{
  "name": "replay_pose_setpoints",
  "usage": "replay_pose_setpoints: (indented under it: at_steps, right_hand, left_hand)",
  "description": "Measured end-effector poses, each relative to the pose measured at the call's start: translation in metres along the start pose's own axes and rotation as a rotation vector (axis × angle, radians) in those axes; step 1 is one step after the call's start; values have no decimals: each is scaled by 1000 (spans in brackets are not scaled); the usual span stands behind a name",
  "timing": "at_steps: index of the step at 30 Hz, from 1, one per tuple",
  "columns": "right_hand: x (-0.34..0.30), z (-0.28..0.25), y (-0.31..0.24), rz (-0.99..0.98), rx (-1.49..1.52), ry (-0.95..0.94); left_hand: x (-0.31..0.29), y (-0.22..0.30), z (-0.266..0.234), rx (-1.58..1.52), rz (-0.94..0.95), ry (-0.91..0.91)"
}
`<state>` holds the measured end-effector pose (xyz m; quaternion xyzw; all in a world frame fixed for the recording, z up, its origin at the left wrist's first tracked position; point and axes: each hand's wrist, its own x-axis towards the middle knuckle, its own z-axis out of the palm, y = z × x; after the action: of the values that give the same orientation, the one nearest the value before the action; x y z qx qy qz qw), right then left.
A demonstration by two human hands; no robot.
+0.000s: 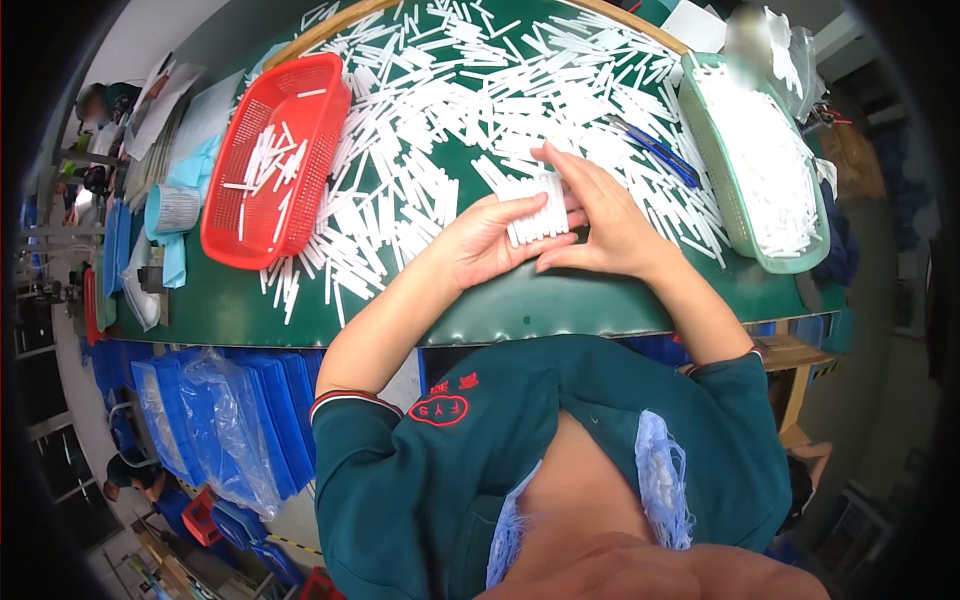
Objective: The person sorts and aligns small white plastic components on a table by hand.
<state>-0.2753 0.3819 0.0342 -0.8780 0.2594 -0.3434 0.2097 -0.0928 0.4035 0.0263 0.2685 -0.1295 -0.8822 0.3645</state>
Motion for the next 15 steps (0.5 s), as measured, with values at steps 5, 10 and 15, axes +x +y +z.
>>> replay_pose_setpoints:
  at_steps: [5, 10, 15]
  right_hand:
    - [-2, 3, 0, 84, 87, -84]
    - [3, 1, -3, -62, -18, -17]
    - [-1, 7, -6, -70, -88, -68]
  left_hand:
    - [-1, -3, 1, -22, -32, -3]
    - [2, -10, 7, 24, -9, 85]
    - [3, -15, 10, 76, -22, 79]
